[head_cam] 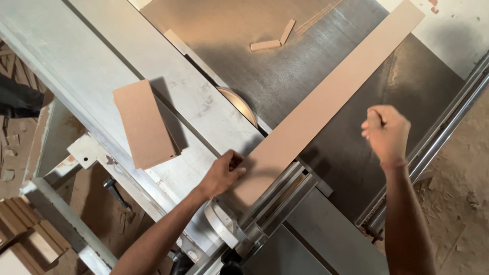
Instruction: The person uses a table saw to cut rectangular wooden boards into smaller pieces. They guide each board through the saw blade, then stack the cut pieces on the table. The process is repeated for multiple boards throughout the clip.
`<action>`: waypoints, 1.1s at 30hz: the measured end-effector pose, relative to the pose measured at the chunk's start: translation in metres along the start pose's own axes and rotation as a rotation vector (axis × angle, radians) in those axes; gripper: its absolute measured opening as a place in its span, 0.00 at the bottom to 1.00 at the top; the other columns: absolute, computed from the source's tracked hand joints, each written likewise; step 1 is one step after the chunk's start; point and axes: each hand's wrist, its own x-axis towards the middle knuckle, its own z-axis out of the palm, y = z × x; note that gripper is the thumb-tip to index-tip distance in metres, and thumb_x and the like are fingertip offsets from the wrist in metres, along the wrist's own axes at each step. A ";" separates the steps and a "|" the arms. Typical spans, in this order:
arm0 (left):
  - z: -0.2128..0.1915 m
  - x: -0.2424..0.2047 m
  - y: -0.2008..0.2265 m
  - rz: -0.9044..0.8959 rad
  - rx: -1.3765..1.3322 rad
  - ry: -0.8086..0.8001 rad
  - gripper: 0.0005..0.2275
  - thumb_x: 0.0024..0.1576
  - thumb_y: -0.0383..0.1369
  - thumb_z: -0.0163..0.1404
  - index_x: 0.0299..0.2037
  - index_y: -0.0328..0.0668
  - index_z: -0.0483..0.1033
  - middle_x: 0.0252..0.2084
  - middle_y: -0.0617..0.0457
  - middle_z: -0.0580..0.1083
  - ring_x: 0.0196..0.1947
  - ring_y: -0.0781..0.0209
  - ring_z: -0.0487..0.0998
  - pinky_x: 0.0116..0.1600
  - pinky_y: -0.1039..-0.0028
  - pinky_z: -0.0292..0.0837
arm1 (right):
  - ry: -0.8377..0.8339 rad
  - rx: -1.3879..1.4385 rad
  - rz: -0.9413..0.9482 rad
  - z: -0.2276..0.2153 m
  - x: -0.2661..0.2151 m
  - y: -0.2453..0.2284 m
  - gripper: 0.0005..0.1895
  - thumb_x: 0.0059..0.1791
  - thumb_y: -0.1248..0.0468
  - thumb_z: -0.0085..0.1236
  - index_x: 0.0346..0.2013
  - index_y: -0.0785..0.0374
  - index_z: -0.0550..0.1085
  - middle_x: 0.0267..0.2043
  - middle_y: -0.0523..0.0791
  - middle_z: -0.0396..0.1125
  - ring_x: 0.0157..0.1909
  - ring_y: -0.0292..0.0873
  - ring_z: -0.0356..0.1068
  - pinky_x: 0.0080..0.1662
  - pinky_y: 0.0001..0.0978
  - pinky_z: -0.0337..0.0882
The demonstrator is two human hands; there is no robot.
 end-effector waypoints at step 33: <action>-0.009 -0.010 -0.012 -0.029 0.473 -0.229 0.19 0.46 0.30 0.51 0.48 0.31 0.78 0.46 0.40 0.65 0.46 0.48 0.73 0.53 0.60 0.75 | -0.475 -0.795 -0.196 0.054 0.089 0.104 0.47 0.45 0.41 0.62 0.72 0.59 0.60 0.79 0.52 0.47 0.79 0.51 0.46 0.70 0.46 0.55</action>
